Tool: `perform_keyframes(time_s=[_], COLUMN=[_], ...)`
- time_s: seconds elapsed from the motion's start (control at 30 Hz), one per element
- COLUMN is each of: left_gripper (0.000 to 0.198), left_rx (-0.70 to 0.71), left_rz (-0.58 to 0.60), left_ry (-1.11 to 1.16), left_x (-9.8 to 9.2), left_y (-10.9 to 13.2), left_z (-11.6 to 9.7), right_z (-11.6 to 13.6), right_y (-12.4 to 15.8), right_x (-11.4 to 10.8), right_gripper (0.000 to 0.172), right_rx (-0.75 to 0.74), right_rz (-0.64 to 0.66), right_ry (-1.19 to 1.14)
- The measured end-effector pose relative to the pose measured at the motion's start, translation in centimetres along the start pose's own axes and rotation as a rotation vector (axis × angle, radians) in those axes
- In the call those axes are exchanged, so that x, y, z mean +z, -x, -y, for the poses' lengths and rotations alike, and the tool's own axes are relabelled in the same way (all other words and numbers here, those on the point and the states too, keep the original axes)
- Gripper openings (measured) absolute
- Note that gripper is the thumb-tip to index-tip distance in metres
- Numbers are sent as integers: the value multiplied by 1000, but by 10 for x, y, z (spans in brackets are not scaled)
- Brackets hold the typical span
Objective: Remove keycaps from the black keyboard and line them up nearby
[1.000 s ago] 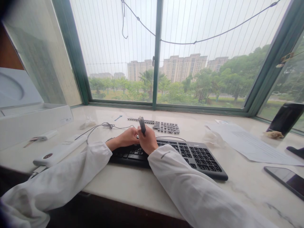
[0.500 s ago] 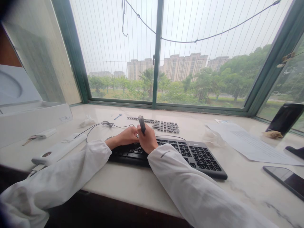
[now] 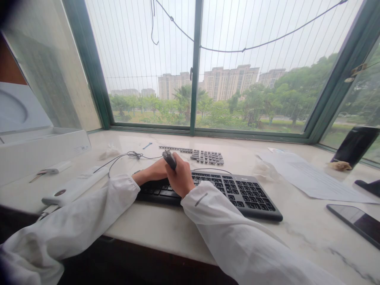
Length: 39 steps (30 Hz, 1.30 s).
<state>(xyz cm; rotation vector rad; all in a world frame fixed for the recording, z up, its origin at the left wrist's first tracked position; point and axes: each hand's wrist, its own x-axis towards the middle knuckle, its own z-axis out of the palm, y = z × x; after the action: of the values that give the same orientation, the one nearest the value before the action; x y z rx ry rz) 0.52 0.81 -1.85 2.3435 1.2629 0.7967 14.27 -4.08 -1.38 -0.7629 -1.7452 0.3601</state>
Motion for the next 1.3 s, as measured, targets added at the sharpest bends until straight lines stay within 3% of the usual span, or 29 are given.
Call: perform_keyframes(time_s=[0.23, 0.47, 0.77, 1.3], left_gripper=[40, 35, 28, 26], left_rx=[13, 35, 127, 171], left_rz=[27, -99, -269, -217], left_ry=[133, 149, -3, -116], left_x=[-4, -9, -6, -8], left_y=[1, 1, -1, 2], left_z=[-4, -11, -4, -4], right_z=[-11, -35, -48, -51], right_y=[-19, -34, -32, -34], right_x=[-26, -55, -52, -49], right_gripper=[22, 33, 30, 36], right_rx=[17, 135, 124, 227], right_rz=[-24, 212, 387, 448], right_ry=[132, 375, 392, 489])
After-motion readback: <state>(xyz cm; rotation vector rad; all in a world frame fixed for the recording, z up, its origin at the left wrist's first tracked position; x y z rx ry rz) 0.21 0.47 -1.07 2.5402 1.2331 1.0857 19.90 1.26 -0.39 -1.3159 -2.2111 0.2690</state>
